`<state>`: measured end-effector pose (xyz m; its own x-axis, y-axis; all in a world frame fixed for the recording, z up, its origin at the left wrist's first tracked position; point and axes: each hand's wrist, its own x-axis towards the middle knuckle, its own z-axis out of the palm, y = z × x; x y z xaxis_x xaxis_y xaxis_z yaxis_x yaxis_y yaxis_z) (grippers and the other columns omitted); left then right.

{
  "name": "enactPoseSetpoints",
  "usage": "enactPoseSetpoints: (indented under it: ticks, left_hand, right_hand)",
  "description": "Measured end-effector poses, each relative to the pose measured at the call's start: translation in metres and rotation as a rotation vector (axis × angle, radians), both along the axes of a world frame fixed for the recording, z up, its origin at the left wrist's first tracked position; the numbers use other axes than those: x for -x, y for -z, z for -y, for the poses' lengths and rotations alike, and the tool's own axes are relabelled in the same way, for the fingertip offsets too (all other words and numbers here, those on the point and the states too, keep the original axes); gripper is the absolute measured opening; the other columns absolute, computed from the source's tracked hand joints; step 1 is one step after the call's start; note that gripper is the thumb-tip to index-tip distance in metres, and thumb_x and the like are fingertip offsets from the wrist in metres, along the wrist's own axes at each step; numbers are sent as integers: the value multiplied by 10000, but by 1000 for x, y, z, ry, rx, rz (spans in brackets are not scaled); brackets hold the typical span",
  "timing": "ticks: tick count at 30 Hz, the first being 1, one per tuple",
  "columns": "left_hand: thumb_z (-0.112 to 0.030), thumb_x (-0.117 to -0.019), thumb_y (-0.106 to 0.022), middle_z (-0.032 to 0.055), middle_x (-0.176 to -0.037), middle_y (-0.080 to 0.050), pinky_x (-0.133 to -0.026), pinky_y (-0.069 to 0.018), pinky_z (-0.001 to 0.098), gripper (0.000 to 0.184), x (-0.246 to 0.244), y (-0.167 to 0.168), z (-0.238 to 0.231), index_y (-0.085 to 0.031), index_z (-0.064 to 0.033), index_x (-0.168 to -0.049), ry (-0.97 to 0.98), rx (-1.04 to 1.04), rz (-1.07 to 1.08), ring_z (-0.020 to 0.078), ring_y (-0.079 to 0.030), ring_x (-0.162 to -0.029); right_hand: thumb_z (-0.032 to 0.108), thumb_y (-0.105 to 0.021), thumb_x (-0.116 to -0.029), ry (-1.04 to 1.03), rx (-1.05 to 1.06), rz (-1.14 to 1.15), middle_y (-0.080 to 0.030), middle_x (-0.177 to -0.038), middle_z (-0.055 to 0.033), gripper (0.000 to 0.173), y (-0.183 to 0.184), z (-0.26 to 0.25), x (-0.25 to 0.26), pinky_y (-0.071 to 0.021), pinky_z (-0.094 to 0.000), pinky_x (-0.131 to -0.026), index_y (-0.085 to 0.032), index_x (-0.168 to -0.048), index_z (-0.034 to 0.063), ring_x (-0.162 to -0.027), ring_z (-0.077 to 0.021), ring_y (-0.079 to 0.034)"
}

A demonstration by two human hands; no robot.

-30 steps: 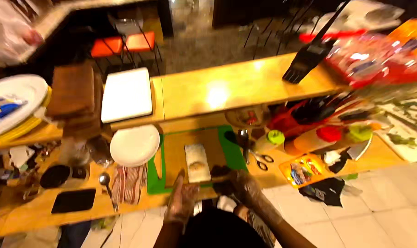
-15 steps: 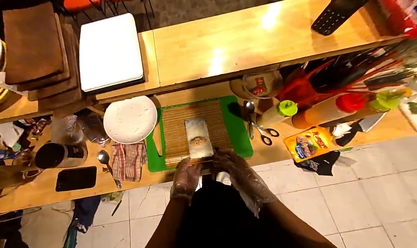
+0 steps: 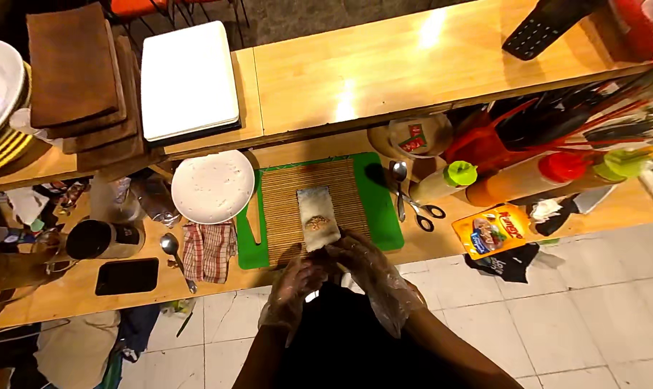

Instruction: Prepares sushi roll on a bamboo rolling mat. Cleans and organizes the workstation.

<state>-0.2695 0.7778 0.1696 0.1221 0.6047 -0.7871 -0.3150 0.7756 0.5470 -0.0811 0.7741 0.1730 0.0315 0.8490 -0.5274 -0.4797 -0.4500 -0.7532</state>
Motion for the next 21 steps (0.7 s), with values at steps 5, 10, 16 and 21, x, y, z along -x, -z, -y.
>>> enactPoseSetpoints:
  ticks: [5,10,16,21]
  left_hand:
    - [-283,-1126,-328,219,-1140,-688,-880,-586,421,447,-1,10,-10,-511,80,-1312,-187,-60,89,290,-708,-985]
    - [-196,-1096,-443,180,-1097,-637,-818,-599,391,335,-11,1,-27,-522,58,-1300,-205,-117,-20,250,-687,-913]
    - [-153,-1031,-614,171,-1028,-707,-706,-629,341,282,-13,19,-51,-632,53,-1222,133,-312,-410,203,-719,-782]
    - [-127,-971,-708,147,-1020,-723,-659,-626,328,257,-20,26,-57,-677,13,-1185,182,-370,-522,176,-712,-720]
  right_hand:
    - [158,-443,-1095,27,22,-45,-659,-1268,-196,427,-6,-4,1,-574,-386,-976,-405,-1469,-42,-1112,-248,-690]
    - [173,-464,-1086,-27,34,88,-637,-1316,-174,428,-2,-7,0,-586,-369,-958,-442,-1468,-20,-1118,-233,-686]
    - [142,-639,-1008,-153,-22,405,-689,-1212,-137,400,15,-25,-1,-587,-333,-909,-574,-1380,9,-1047,-167,-691]
    - [97,-694,-958,-189,-1,450,-705,-1180,-143,433,35,-35,2,-613,-392,-875,-586,-1374,43,-997,-210,-718]
